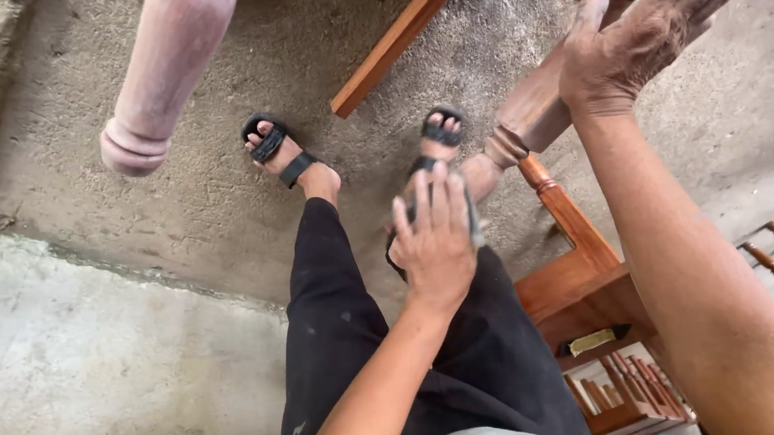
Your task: Sanding the surface of wooden chairs with sandpaper.
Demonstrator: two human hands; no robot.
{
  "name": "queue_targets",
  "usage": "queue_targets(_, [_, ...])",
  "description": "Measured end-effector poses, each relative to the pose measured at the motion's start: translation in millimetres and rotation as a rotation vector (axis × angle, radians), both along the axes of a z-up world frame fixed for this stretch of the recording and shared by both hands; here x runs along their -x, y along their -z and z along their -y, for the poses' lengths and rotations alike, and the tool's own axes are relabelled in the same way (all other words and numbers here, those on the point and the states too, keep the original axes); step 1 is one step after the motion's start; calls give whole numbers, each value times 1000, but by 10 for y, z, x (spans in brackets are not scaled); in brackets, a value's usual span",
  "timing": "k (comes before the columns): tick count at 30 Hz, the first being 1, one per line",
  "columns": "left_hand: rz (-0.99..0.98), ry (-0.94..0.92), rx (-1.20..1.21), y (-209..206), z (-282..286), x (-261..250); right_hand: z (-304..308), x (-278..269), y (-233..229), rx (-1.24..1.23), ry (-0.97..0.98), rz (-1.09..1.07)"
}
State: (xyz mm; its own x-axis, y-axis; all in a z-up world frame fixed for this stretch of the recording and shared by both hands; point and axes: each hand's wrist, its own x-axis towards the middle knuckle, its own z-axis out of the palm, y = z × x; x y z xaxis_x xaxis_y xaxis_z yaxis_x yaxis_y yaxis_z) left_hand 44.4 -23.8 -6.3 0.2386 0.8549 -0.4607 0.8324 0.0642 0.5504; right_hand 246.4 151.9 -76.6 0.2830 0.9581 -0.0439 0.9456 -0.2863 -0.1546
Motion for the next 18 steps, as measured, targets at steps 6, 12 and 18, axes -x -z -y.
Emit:
queue_targets(6, [-113,46,36,-32,-262,-260,94,-86,92,39,23,-31])
queue_targets(12, [-126,-85,-114,63,113,-356,38,-54,27,46,-99,-64])
queue_targets(18, [-194,-305,-31,-62,-484,-676,105,-224,157,-17,-585,-119])
